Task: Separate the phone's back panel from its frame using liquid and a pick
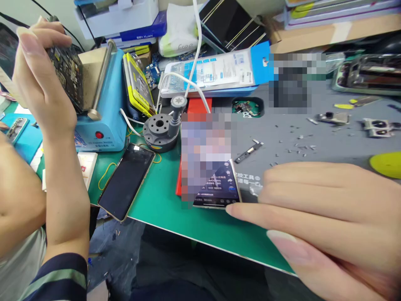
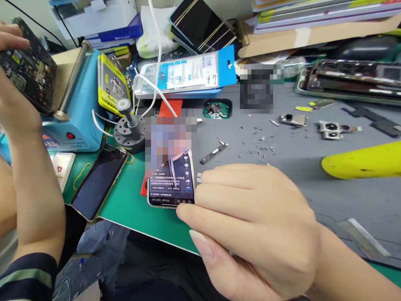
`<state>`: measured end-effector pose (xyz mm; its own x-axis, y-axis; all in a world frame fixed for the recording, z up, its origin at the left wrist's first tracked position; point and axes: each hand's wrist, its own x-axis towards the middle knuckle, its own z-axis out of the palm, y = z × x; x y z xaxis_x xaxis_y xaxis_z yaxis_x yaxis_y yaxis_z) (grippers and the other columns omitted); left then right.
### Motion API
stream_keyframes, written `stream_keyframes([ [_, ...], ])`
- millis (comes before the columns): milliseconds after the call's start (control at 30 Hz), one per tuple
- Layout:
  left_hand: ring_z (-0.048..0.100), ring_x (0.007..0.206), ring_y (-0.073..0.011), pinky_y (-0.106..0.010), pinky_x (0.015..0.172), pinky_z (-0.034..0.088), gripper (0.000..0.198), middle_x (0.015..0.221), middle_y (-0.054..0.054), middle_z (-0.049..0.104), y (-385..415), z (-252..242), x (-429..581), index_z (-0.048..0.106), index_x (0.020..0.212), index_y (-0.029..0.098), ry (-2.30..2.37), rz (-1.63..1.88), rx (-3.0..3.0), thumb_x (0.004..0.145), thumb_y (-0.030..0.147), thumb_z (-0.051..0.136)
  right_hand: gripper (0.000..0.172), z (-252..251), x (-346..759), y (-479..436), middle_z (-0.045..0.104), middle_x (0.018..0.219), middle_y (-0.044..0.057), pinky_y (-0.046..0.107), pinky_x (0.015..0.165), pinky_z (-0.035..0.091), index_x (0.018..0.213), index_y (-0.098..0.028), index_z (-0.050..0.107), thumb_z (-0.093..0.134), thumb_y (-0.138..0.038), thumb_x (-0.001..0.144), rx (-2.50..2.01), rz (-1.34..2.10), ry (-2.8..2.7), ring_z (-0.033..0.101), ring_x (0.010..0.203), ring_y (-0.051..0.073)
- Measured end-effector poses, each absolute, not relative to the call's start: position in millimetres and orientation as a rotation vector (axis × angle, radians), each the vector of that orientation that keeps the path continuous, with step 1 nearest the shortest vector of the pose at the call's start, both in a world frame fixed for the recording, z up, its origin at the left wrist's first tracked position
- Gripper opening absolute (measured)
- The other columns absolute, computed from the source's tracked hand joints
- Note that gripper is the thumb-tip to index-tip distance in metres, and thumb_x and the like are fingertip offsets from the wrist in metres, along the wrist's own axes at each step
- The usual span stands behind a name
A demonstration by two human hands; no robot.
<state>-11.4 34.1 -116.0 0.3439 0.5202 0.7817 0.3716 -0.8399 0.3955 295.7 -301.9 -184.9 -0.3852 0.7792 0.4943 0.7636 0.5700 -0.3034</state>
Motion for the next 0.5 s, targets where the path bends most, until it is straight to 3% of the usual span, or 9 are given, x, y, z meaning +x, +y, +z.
stream_keyframes([
  [67,0.076,0.139,-0.0163,-0.049,0.155,0.032,0.061,0.122,0.003,0.081,32,-112,-10,0.083,0.109,0.013,0.979,1.485,2.295,0.116,-0.005,0.025,0.028,-185,295,-303,0.071,0.083,0.004,0.042,0.070,0.056,0.128,-0.034,0.066,0.043,-0.024,0.115,-1.251,0.056,-2.190,0.065,0.073,0.023],
  [167,0.074,0.144,-0.0194,-0.049,0.154,0.036,0.049,0.129,0.000,0.080,38,-113,-16,0.080,0.119,0.013,0.880,1.417,2.506,0.124,0.020,0.032,0.027,-186,294,-303,0.070,0.081,0.003,0.040,0.069,0.057,0.126,-0.034,0.066,0.040,-0.030,0.120,-1.245,0.052,-2.172,0.064,0.072,0.022],
  [267,0.074,0.144,-0.0234,-0.051,0.149,0.045,0.073,0.136,-0.003,0.082,47,-118,-26,0.079,0.130,0.011,0.651,1.410,2.740,0.123,0.064,0.029,0.028,-186,294,-303,0.070,0.080,0.003,0.038,0.070,0.056,0.126,-0.034,0.066,0.038,-0.033,0.122,-1.238,0.047,-2.167,0.063,0.072,0.022],
  [333,0.074,0.144,-0.0258,-0.055,0.147,0.046,0.087,0.136,-0.004,0.082,46,-120,-27,0.080,0.132,0.011,0.606,1.450,2.753,0.118,0.077,0.025,0.027,-187,295,-303,0.070,0.079,0.003,0.038,0.070,0.056,0.126,-0.034,0.066,0.039,-0.032,0.121,-1.234,0.049,-2.169,0.063,0.073,0.022],
  [400,0.074,0.145,-0.0257,-0.055,0.149,0.044,0.077,0.135,-0.004,0.082,40,-119,-22,0.080,0.130,0.011,0.675,1.458,2.705,0.122,0.068,0.029,0.026,-187,295,-303,0.070,0.080,0.004,0.038,0.070,0.056,0.127,-0.034,0.066,0.040,-0.032,0.121,-1.230,0.057,-2.177,0.064,0.073,0.022],
  [500,0.072,0.149,-0.0217,-0.054,0.158,0.021,0.052,0.132,-0.002,0.080,29,-113,-13,0.081,0.120,0.011,0.964,1.443,2.419,0.124,0.020,0.030,0.026,-186,294,-302,0.071,0.081,0.005,0.039,0.071,0.057,0.129,-0.033,0.066,0.041,-0.032,0.120,-1.239,0.065,-2.183,0.064,0.074,0.022],
])
